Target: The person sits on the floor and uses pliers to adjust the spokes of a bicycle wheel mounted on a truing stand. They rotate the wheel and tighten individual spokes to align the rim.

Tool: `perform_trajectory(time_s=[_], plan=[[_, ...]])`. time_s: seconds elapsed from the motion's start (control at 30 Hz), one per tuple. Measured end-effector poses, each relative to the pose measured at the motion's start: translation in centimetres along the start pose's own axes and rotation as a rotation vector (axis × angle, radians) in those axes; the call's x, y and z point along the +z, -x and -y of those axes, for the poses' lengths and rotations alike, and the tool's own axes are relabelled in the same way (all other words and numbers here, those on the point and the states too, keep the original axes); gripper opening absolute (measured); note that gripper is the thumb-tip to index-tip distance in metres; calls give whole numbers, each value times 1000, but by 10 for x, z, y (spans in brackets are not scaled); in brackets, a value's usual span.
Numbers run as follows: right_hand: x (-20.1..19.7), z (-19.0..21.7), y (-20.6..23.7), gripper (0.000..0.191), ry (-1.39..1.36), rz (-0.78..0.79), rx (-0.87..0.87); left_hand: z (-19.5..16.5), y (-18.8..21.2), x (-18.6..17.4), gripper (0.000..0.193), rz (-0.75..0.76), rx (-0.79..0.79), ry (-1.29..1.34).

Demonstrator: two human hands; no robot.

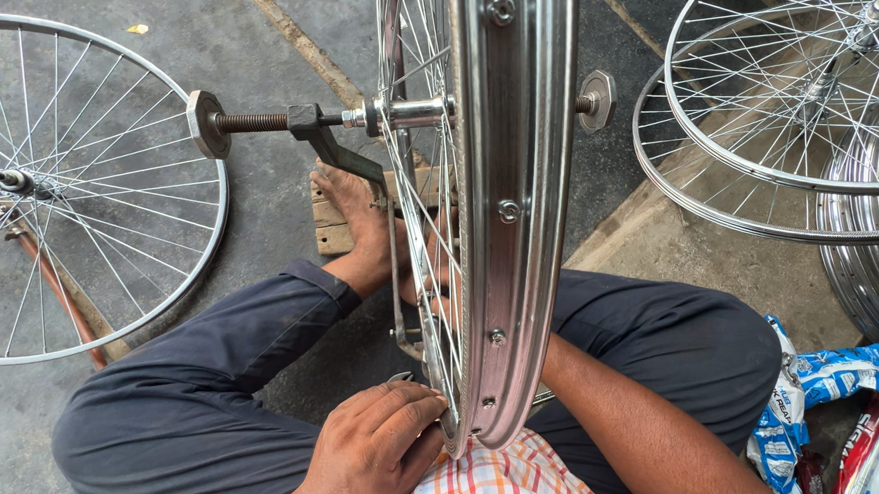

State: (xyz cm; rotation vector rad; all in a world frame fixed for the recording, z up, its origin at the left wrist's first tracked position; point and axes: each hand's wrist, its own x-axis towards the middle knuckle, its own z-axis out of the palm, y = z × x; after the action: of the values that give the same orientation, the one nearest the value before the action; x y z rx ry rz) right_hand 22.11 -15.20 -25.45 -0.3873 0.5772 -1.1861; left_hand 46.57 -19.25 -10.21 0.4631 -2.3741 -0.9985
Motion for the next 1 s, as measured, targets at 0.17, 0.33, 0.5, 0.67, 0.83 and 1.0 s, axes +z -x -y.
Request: perform_trajectory(time_s=[0.17,0.33,0.5,0.67,0.83,1.0], plan=[[0,2,0,25,-14,-1,-10,-20,-13,-13,30,-99,-30,47],[-1,-3,-1,25,-40,6,0,-39,-16,-21,30,-213,-51,157],[-9,-8,1,25,-55,1,2,-19,-5,-4,28,-179,-24,157],[-16,-8,5,25,-71,-2,2,29,5,18,34,-12,-180,-68],[-15,-2,10,25,-84,-27,-13,38,10,27,35,72,-435,-132],[-7,1,9,25,-102,-27,-18,21,7,21,34,26,-248,-73]])
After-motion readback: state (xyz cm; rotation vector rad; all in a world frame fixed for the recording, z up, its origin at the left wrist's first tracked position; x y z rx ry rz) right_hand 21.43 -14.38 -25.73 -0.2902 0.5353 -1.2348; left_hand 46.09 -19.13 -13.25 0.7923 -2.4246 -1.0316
